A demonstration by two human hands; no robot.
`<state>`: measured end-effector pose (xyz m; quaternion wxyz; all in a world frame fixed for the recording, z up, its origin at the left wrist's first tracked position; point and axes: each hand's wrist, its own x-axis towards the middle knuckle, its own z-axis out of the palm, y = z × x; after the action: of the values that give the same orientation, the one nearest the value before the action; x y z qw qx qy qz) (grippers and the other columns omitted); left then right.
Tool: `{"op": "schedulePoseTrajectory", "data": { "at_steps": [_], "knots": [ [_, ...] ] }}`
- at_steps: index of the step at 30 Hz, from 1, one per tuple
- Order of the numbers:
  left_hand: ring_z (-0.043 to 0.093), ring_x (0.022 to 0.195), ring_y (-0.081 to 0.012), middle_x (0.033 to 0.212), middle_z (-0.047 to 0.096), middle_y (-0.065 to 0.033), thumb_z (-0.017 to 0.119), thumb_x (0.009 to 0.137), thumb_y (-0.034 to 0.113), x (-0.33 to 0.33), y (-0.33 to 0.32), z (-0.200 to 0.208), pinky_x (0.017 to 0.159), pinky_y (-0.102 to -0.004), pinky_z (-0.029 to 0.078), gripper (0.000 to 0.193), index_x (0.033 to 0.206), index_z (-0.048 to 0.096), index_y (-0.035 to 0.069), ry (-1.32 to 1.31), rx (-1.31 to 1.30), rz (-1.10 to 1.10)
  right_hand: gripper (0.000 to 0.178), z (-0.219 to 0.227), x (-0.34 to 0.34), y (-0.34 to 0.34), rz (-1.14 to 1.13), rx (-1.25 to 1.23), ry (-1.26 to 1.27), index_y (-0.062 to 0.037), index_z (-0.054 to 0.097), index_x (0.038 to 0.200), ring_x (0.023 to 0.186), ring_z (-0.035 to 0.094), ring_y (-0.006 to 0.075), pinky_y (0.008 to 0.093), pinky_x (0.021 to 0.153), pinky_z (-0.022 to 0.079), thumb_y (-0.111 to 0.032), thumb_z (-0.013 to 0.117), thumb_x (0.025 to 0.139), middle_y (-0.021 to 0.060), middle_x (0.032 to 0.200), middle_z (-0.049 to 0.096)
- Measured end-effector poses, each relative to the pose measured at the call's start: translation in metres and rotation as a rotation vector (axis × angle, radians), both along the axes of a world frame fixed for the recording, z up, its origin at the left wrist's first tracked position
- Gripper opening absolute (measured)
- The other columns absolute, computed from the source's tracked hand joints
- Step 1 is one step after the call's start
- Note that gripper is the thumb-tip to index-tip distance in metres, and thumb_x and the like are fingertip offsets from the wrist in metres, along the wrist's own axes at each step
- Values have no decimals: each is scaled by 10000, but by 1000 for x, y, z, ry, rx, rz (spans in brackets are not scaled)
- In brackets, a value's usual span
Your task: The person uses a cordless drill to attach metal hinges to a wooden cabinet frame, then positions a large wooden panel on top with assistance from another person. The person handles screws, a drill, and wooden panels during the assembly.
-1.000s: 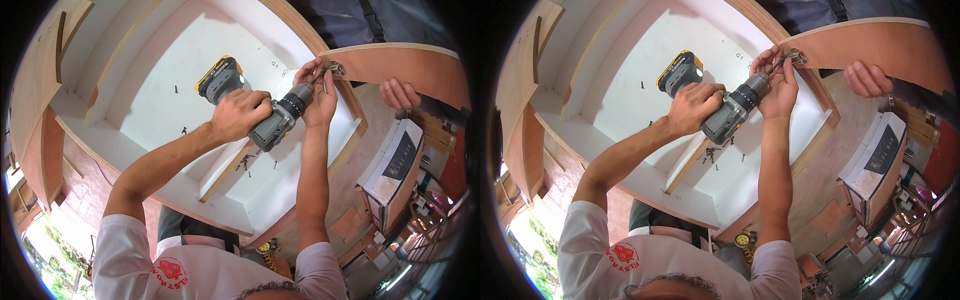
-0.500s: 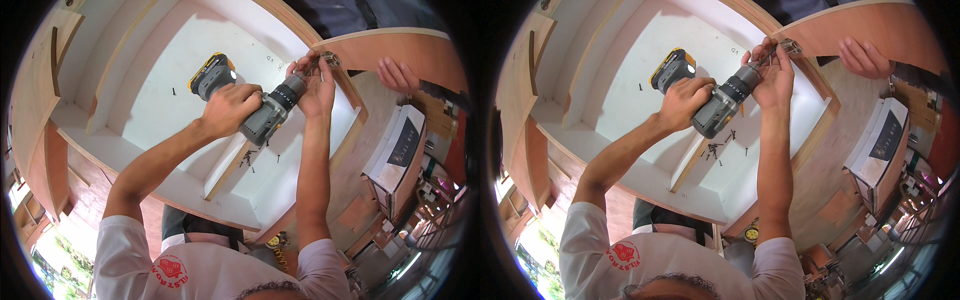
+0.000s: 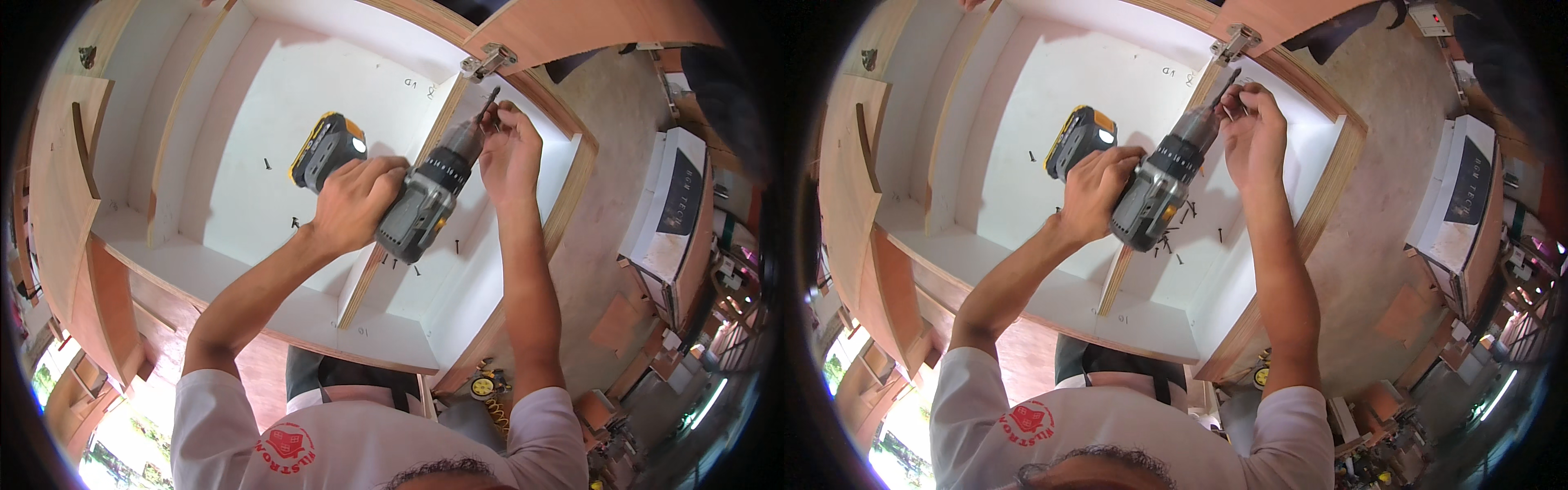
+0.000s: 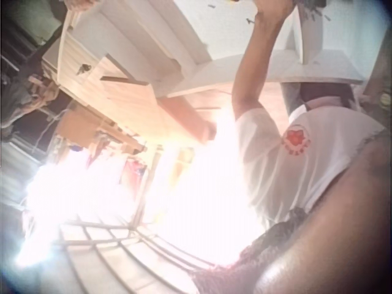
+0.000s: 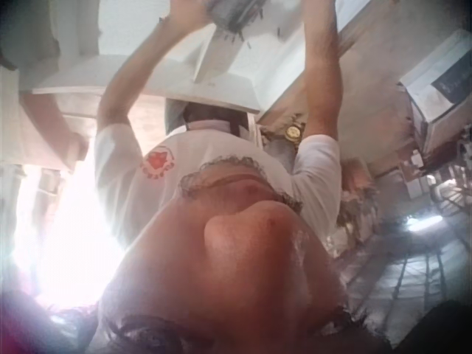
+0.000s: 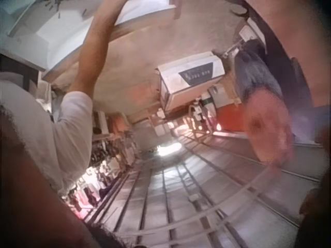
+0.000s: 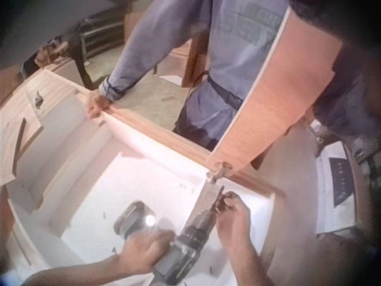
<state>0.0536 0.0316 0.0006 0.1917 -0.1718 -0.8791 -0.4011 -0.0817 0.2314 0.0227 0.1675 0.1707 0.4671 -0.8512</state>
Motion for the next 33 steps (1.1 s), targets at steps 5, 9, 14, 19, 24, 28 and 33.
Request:
{"op": "schedulePoseTrajectory", "data": {
  "at_steps": [5, 9, 14, 19, 24, 28, 33],
  "knots": [
    [651, 843, -266, 1104, 661, -93, 641, 776, 54, -30, 18, -6, 699, -375, 507, 269, 1023, 536, 50, 65, -50, 44, 255, 13, -4, -9, 137, 7, 6, -92, 628, 1038, 822, 558, 89, 241, 775, 479, -336, 567, 997, -14, 923, 598],
    [654, 853, -270, 1116, 663, -94, 641, 772, 56, -35, 24, -12, 717, -382, 513, 274, 1027, 540, 47, 47, -88, 72, 275, 10, -3, -19, 134, 109, 104, -103, 622, 1007, 787, 533, 85, 248, 718, 472, -344, 492, 1038, -20, 877, 548],
    [657, 856, -284, 1131, 665, -103, 644, 770, 60, -36, 27, -23, 724, -390, 514, 303, 1050, 530, 44, 65, -99, 94, 272, 0, -6, -23, 121, 136, 122, -103, 602, 976, 761, 510, 82, 235, 674, 460, -338, 480, 1040, -24, 864, 526],
    [660, 854, -300, 1130, 666, -116, 644, 772, 61, -37, 27, -28, 722, -395, 516, 322, 1069, 521, 43, 61, -109, 103, 279, 3, -5, -24, 120, 143, 109, -106, 588, 958, 744, 502, 79, 237, 641, 456, -347, 474, 1043, -21, 857, 513],
    [665, 857, -296, 1117, 668, -121, 648, 770, 61, -35, 29, -26, 724, -401, 523, 323, 1066, 519, 40, 71, -72, 109, 285, 9, -3, -27, 128, 173, 112, -112, 569, 948, 739, 497, 79, 237, 635, 454, -363, 473, 1042, -19, 834, 488],
    [667, 859, -290, 1108, 669, -119, 653, 767, 62, -37, 28, -27, 720, -396, 523, 327, 1066, 520, 38, 80, -74, 109, 283, 8, -4, -27, 126, 163, 105, -115, 560, 938, 724, 488, 76, 238, 628, 448, -364, 472, 1041, -24, 819, 475],
    [663, 852, -279, 1113, 666, -117, 659, 763, 61, -39, 27, -30, 717, -392, 521, 333, 1065, 521, 35, 105, -68, 100, 276, 5, -5, -29, 108, 197, 106, -150, 566, 934, 664, 559, 88, 259, 589, 512, -389, 481, 1041, -16, 798, 524]
  ]
}}
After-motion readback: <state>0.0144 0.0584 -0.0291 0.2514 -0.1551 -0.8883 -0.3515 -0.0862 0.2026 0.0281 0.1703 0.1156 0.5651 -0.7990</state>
